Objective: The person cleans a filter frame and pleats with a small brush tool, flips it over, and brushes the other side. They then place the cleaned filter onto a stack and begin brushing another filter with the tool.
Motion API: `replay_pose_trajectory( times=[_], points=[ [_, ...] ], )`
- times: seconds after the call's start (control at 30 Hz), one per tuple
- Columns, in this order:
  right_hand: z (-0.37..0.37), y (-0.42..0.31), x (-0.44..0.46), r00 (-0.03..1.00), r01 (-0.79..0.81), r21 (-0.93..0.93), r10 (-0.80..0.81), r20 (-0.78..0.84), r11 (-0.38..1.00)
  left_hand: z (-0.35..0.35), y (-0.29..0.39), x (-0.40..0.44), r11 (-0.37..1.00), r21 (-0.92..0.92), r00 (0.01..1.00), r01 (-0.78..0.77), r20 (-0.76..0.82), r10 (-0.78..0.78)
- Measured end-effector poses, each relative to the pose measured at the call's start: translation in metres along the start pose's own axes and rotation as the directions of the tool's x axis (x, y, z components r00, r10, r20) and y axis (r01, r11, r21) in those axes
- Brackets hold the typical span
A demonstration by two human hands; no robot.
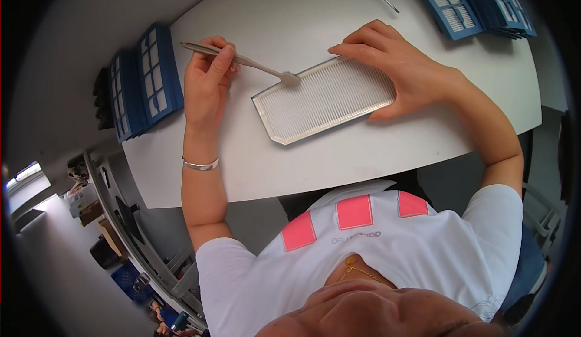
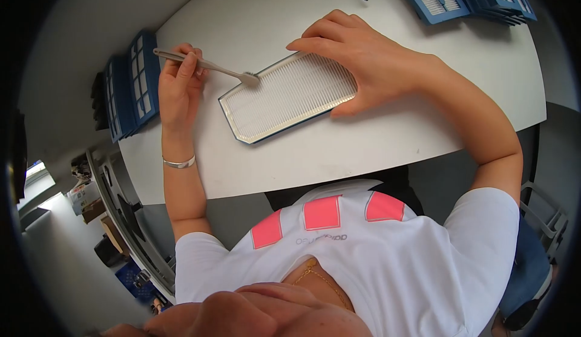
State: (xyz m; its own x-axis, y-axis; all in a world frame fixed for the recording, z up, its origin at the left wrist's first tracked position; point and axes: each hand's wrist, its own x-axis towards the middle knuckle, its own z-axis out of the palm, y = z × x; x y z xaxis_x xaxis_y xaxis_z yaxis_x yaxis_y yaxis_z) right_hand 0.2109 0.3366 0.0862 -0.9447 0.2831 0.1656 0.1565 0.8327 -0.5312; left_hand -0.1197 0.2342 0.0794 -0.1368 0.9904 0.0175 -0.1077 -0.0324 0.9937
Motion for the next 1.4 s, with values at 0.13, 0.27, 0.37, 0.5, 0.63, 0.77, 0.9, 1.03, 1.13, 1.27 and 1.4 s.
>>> replay_pose_trajectory(
  times=[0.13,0.27,0.37,0.5,0.63,0.77,0.9,1.03,1.13,1.27,1.4],
  points=[
    [-0.001,0.001,0.001,1.0,0.009,0.007,-0.01,0.016,1.0,0.0,-0.001,0.001,0.994,-0.082,0.994,0.075,-0.068,-0.081],
    [-0.002,-0.008,0.001,1.0,-0.015,-0.094,0.014,-0.004,0.996,-0.002,-0.001,0.003,0.991,-0.119,0.996,0.067,-0.043,-0.072],
    [0.002,-0.01,-0.002,0.998,-0.046,-0.152,0.037,-0.058,0.987,-0.008,-0.004,0.004,0.98,-0.19,0.996,0.051,-0.057,-0.063],
    [-0.001,-0.013,0.0,0.961,-0.116,-0.161,0.07,-0.269,0.98,-0.018,-0.009,0.008,0.894,-0.448,0.993,0.01,-0.101,-0.062],
    [-0.018,-0.017,0.005,0.839,0.019,-0.227,-0.139,-0.525,0.974,-0.02,-0.009,0.01,0.878,-0.476,0.984,-0.046,-0.174,-0.043],
    [-0.015,-0.023,-0.002,0.884,0.161,-0.359,-0.296,-0.362,0.92,-0.012,-0.008,0.006,0.934,-0.354,0.986,-0.041,-0.165,-0.02],
    [-0.008,-0.039,-0.002,0.979,0.116,-0.302,-0.16,-0.126,0.946,-0.016,-0.01,0.005,0.996,-0.082,0.999,-0.032,-0.009,0.031],
    [-0.004,-0.039,-0.002,0.998,0.065,-0.123,-0.065,0.0,0.99,-0.015,-0.004,0.002,0.979,-0.119,0.983,0.166,0.103,-0.154],
    [0.004,-0.04,0.004,0.994,0.093,-0.233,-0.105,-0.042,0.968,-0.004,0.0,-0.001,0.992,-0.051,0.993,0.113,0.029,-0.112],
    [0.009,-0.033,0.007,0.999,0.041,-0.295,-0.032,0.037,0.955,0.003,0.006,-0.002,0.981,0.139,0.99,0.133,0.034,-0.139],
    [0.008,-0.036,0.003,0.998,-0.002,-0.306,0.021,0.058,0.952,-0.001,0.001,-0.001,0.987,0.09,0.99,0.132,-0.054,-0.128]
  ],
)
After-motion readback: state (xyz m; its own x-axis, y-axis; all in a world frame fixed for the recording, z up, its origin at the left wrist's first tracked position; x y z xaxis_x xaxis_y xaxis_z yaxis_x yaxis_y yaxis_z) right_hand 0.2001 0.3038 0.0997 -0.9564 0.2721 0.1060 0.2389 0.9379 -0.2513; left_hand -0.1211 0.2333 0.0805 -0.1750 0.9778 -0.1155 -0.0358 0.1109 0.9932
